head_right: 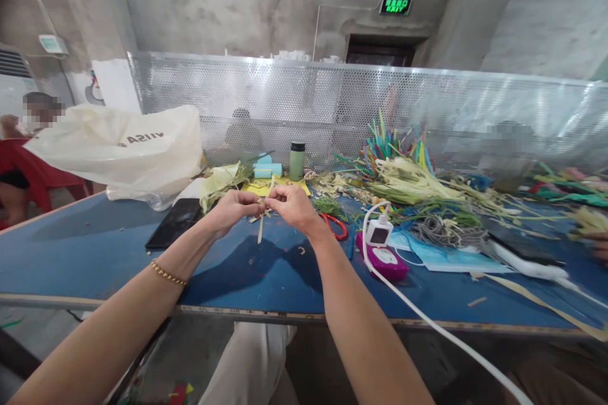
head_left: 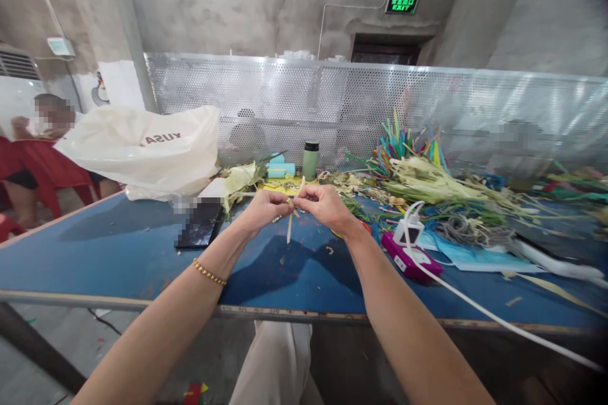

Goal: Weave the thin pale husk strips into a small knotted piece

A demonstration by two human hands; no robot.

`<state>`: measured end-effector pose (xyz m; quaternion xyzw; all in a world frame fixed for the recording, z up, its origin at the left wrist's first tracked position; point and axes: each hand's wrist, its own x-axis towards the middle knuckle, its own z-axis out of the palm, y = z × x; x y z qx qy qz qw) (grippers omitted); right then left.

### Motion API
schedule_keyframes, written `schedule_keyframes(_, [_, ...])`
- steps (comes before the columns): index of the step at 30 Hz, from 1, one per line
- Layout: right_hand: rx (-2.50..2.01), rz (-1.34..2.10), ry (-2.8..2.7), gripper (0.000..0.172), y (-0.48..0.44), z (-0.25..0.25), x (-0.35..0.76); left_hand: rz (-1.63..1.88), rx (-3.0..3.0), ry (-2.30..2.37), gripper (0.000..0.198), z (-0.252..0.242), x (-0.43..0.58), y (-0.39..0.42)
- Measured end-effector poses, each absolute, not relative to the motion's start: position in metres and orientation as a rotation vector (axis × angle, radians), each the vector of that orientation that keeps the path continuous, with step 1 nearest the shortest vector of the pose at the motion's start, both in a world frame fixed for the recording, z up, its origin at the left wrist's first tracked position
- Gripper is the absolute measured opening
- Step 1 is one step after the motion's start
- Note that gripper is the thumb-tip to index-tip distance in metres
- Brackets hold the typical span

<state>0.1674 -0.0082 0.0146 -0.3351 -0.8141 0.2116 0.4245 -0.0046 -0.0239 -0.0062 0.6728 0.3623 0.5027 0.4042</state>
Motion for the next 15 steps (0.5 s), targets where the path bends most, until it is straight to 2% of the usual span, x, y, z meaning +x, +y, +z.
schedule_keyframes(4, [-0.833,0.397,-1.993,0.023,-0.006,0.017,0.169,1.308,1.540,0.861,0.011,-0.006,-0.006,-0.022])
schedule_keyframes(8, [-0.816,-0.203,-1.658,0.023,-0.006,0.020,0.174,1.426,1.221,0.794,0.008,-0.004,-0.010,-0.016])
schedule_keyframes(11, [-0.713,-0.457,-1.773,0.018,-0.009,0.018,0.170,1.444,1.047,0.754,0.004,-0.002,-0.015,-0.011])
schedule_keyframes(15, [-0.603,-0.538,-2.045,0.016,-0.011,0.010,0.160,1.437,0.926,0.693,0.003,-0.001,-0.018,-0.007])
